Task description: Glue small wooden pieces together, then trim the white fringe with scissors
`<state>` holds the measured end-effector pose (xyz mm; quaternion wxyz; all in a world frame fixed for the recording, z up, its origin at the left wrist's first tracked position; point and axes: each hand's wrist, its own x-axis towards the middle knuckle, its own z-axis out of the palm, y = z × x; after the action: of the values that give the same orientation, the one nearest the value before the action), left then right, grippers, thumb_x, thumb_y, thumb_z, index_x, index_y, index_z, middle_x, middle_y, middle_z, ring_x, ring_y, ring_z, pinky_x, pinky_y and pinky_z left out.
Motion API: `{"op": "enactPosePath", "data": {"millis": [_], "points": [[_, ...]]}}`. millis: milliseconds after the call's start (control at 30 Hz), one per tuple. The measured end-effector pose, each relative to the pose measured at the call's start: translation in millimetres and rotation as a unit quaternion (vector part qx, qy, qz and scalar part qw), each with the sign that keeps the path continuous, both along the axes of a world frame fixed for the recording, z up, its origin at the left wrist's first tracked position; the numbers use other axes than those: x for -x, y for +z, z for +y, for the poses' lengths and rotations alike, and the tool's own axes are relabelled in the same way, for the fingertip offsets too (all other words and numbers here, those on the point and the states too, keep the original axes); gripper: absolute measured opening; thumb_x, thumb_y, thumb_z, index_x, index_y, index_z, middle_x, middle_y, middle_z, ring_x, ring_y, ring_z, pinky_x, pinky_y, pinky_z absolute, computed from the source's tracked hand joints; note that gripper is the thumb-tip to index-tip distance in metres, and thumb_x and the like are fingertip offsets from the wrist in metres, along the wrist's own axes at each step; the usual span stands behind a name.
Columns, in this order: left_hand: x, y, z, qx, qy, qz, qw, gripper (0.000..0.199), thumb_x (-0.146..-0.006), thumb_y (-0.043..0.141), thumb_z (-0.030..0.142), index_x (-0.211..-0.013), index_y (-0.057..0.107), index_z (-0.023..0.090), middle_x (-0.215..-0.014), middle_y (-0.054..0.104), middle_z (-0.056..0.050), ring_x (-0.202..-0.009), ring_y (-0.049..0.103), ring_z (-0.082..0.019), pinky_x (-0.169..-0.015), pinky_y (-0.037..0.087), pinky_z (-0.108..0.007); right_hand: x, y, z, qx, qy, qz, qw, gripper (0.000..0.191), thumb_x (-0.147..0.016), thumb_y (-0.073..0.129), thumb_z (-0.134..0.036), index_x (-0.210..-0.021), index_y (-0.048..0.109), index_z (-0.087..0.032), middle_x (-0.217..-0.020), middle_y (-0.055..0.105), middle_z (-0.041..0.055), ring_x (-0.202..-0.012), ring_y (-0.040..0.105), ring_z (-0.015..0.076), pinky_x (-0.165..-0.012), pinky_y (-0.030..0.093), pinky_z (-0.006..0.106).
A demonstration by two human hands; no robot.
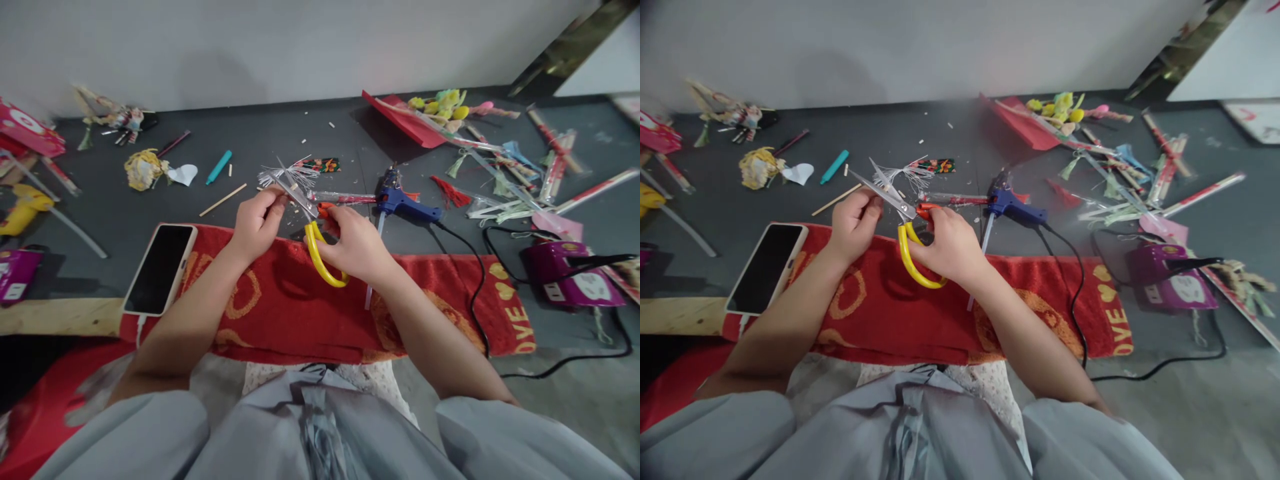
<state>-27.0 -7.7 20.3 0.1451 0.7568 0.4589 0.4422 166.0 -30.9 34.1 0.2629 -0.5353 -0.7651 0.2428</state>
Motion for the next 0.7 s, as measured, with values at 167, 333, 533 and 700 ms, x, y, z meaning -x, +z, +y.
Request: {"op": "enactPosePath", "data": {"millis": [167,333,533,700], "points": [[2.2,1.7,-3.7,-0.015,0.005,0.019,1.0,0.032,-0.096,0.042,0.041,-0.083,0.06,0.018,-0.067,0.058,0.0,-0.06,0.051,-0.011,-0.06,0.038,-0.023,1.3,3.1,-3.9,0.008,0.0,-0.01,1.0,0.031,-0.072,0.062,-0.045,-0.086,0.054,-0.018,-0.084,0.063,0.0082,-0.076,0.057,0.0206,-0.075,0.045,0.035],[2.6,0.2,-3.9,-0.031,0.008,0.035,0.999,0.039,-0.098,0.036,0.046,-0.09,0.061,0.017,-0.072,0.063,-0.002,-0.062,0.054,-0.01,-0.061,0.041,-0.023,1.3,2.9,-4.1,0.008,0.005,0.003,1.0,0.037,-0.072,0.063,-0.044,-0.094,0.058,-0.015,-0.087,0.064,0.0092,-0.08,0.058,0.0215,-0.077,0.045,0.035],[2.4,-0.7,-4.0,-0.043,0.016,0.075,0.996,0.047,-0.099,0.029,0.051,-0.095,0.061,0.017,-0.078,0.067,-0.003,-0.065,0.059,-0.01,-0.062,0.043,-0.022,0.0,-1.1,-3.2,-0.01,0.003,0.01,1.0,0.035,-0.073,0.062,-0.046,-0.091,0.057,-0.017,-0.085,0.064,0.0095,-0.077,0.057,0.0219,-0.076,0.045,0.036],[3.5,-3.0,-3.3,-0.042,0.023,0.096,0.994,0.045,-0.1,0.028,0.05,-0.094,0.06,0.018,-0.073,0.064,-0.001,-0.062,0.057,-0.01,-0.061,0.043,-0.023,-0.4,-2.5,-2.0,-0.02,0.006,0.0,1.0,0.036,-0.074,0.06,-0.048,-0.092,0.056,-0.017,-0.086,0.064,0.0104,-0.079,0.057,0.0231,-0.077,0.046,0.037]]}}
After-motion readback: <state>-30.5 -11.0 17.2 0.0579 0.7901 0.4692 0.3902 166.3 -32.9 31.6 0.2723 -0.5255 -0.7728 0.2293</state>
